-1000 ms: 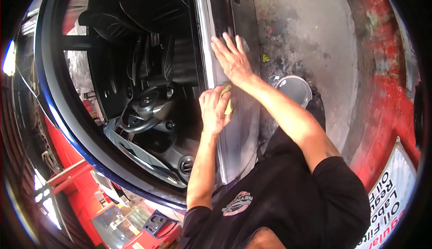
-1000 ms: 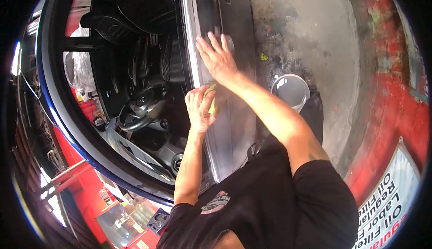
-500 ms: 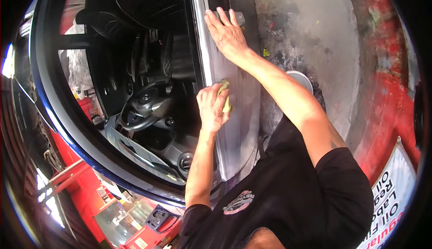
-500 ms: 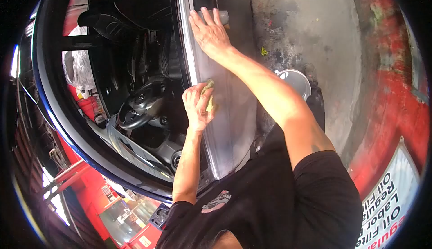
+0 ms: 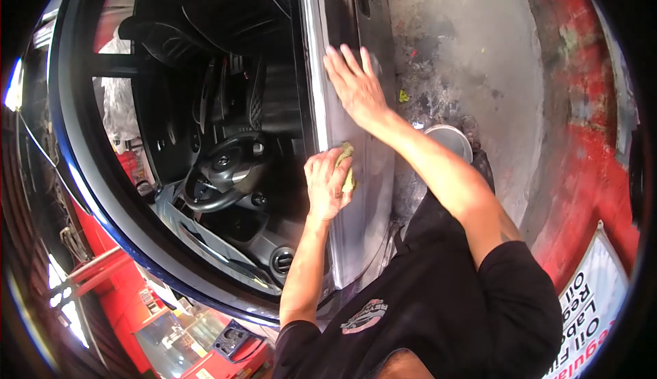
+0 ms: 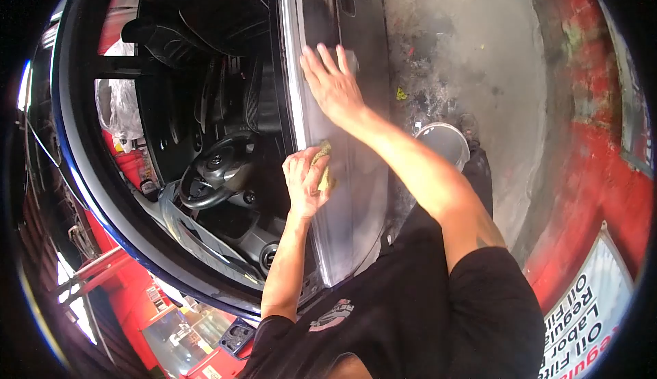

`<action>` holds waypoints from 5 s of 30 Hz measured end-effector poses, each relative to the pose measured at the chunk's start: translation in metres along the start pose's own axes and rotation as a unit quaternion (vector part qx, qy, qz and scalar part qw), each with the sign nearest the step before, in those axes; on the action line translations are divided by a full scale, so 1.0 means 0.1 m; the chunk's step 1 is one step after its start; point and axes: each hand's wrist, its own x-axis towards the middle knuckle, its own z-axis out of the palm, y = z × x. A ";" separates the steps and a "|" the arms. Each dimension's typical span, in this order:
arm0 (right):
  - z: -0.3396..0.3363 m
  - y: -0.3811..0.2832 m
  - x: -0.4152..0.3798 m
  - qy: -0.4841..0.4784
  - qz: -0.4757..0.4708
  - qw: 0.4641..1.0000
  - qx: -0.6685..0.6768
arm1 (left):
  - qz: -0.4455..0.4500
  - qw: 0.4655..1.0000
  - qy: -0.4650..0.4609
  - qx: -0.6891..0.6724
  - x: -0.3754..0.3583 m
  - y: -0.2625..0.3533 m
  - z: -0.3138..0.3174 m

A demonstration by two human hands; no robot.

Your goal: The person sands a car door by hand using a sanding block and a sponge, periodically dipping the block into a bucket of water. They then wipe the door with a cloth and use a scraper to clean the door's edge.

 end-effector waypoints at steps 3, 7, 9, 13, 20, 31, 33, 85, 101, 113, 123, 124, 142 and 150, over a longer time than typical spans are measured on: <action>0.02 0.17 0.22 -0.012 -0.018 0.999 -0.035 | 0.003 1.000 -0.013 -0.003 0.00 -0.02 -0.02; -0.01 0.40 0.75 -0.016 -0.015 0.994 -0.109 | -0.005 1.000 -0.027 0.010 -0.01 0.00 -0.03; -0.03 0.24 0.46 -0.017 -0.009 0.997 -0.077 | -0.005 1.000 -0.022 0.009 0.03 -0.01 -0.02; 0.02 0.17 0.17 -0.011 -0.027 0.999 -0.017 | -0.005 1.000 -0.014 0.000 -0.01 0.02 -0.01; 0.13 0.47 0.75 -0.005 -0.005 0.999 -0.032 | -0.009 1.000 -0.012 -0.002 0.04 0.03 -0.05; 0.10 0.63 1.06 0.008 0.005 1.000 -0.014 | -0.009 1.000 -0.029 0.000 0.02 0.02 -0.06; 0.13 0.44 0.59 -0.003 -0.015 1.000 -0.005 | -0.008 0.999 -0.032 -0.001 0.03 -0.01 -0.05; 0.26 1.63 2.46 -0.006 -0.021 0.998 -0.064 | -0.011 0.993 -0.111 0.029 1.12 -0.27 -0.02; 0.34 1.34 1.83 0.013 0.000 0.996 0.090 | -0.017 0.991 -0.127 0.035 1.13 -0.26 -0.02; 0.25 1.26 1.72 0.004 -0.036 0.999 0.017 | -0.015 0.992 -0.124 0.021 1.13 -0.27 -0.05; 0.16 1.12 1.59 -0.013 -0.026 1.000 0.007 | -0.015 0.992 -0.126 0.018 1.11 -0.26 -0.04; 0.12 1.03 1.44 -0.019 -0.018 0.998 0.062 | -0.017 0.991 -0.128 0.018 1.11 -0.26 -0.05; 0.23 1.53 2.38 0.007 -0.035 0.994 -0.101 | -0.015 0.993 -0.112 0.015 1.12 -0.29 -0.03; 0.14 0.98 1.44 -0.006 -0.037 0.999 -0.015 | -0.005 0.993 -0.118 0.019 1.10 -0.29 -0.02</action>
